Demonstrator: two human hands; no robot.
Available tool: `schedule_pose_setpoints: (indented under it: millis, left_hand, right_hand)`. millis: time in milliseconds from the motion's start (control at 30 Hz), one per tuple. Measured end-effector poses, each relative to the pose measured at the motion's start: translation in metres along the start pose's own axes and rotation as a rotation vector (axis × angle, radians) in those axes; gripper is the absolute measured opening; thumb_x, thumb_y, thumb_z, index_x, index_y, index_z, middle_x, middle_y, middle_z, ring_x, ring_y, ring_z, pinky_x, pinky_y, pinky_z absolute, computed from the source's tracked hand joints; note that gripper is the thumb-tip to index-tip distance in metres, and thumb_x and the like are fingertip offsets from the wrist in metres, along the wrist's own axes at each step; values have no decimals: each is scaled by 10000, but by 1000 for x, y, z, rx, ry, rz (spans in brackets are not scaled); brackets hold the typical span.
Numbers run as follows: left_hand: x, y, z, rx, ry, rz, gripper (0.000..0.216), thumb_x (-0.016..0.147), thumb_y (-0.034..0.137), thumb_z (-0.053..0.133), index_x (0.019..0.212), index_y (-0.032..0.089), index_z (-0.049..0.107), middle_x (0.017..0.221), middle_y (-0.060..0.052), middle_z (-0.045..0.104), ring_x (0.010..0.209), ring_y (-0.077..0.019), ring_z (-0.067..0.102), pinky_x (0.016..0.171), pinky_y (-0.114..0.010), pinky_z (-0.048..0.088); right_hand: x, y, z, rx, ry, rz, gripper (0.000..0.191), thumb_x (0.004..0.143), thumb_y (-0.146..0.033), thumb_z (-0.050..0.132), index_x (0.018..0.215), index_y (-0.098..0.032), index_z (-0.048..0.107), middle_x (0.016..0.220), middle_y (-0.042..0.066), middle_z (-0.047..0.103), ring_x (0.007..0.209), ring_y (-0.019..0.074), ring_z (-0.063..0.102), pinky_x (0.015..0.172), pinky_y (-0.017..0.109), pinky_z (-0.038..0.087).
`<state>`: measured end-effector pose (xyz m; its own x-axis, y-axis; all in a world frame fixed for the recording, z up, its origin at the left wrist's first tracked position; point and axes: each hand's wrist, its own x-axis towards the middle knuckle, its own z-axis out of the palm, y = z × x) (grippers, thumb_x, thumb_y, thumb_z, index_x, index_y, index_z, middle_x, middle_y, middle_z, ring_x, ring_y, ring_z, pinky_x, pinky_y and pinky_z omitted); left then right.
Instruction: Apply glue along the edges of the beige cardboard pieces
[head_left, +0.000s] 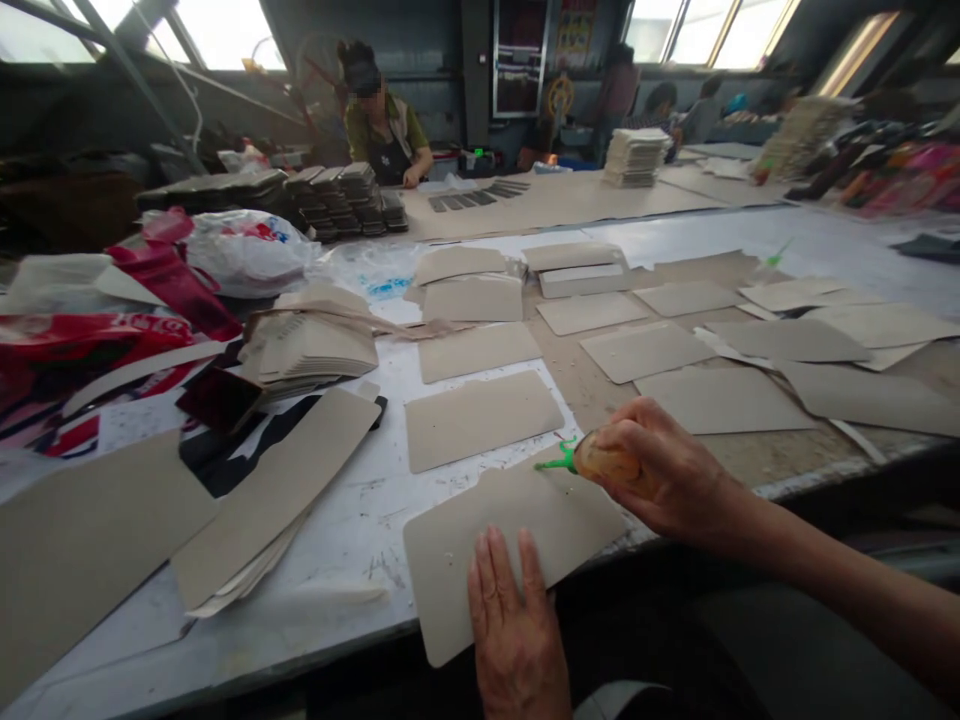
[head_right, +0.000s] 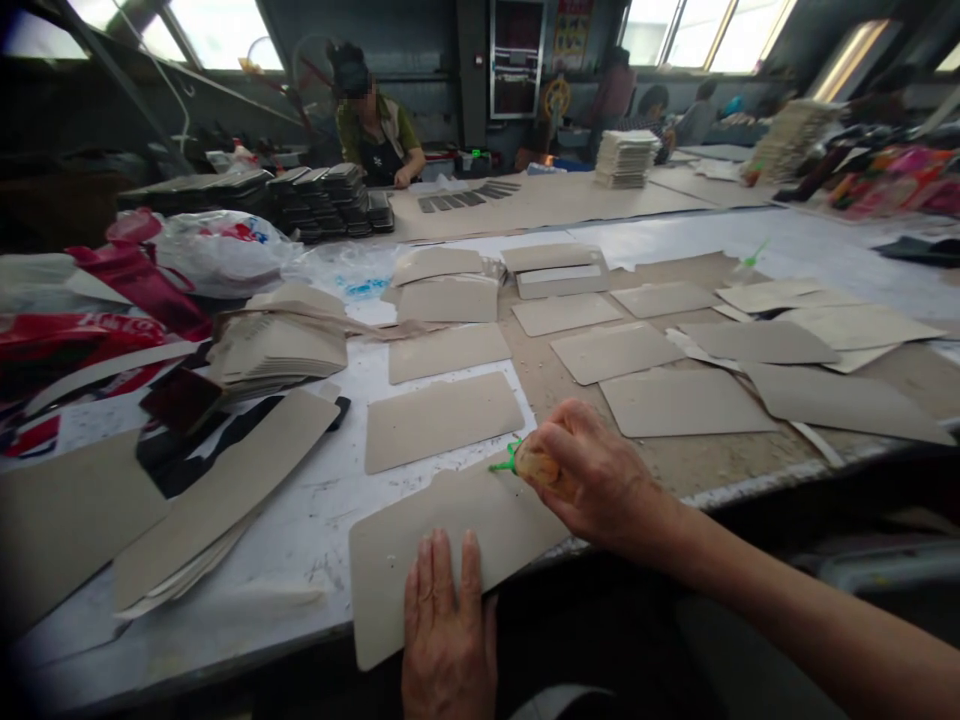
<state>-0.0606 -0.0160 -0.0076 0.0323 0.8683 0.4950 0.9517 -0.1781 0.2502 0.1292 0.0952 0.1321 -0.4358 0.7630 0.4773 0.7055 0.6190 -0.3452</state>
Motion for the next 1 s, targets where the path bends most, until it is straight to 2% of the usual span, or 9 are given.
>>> schedule_pose_setpoints:
  millis: [267,433,700,800,1000]
  left_hand:
    - [-1,-2,4,68,16,7,736,869,138,576,1521,212,244,1530,-190,354,1413,-341,337,1132,-515,355]
    - [-1,-3,4,78,12,12,732,879,150,570,1525,203,230,1518,-206,367,1417,-347,327,1121,-524,362]
    - [1,5,2,36,61,-19,624,881,66,483,1482,154,343,1491,-230,397,1402,-355,352,1092,-534,396]
    - [0,7,1,21,44,-13,590,870,69,496,1449,134,399,1497,-233,387,1404,-358,346,1091,-530,404]
    - [0,8,3,24,106,-32,610,834,19,481,1432,120,413,1483,-232,407,1399,-348,357,1071,-525,434]
  right_hand:
    - [-13,23,-17,-30,44,81,186,804,-209,648,969,-225,564,948,75,515,855,242,566,736,370,513]
    - [-13,23,-17,10,53,115,188,802,-214,643,971,-227,561,937,76,505,854,251,559,738,396,520]
    - [3,-8,12,147,37,56,214,805,-175,643,987,-235,548,937,61,500,857,224,554,748,365,514]
    - [12,-23,26,209,13,33,210,796,-162,641,976,-232,556,929,58,515,853,220,560,750,358,516]
    - [26,-44,45,281,-23,-27,173,836,-169,622,979,-227,543,932,59,510,864,206,552,757,347,514]
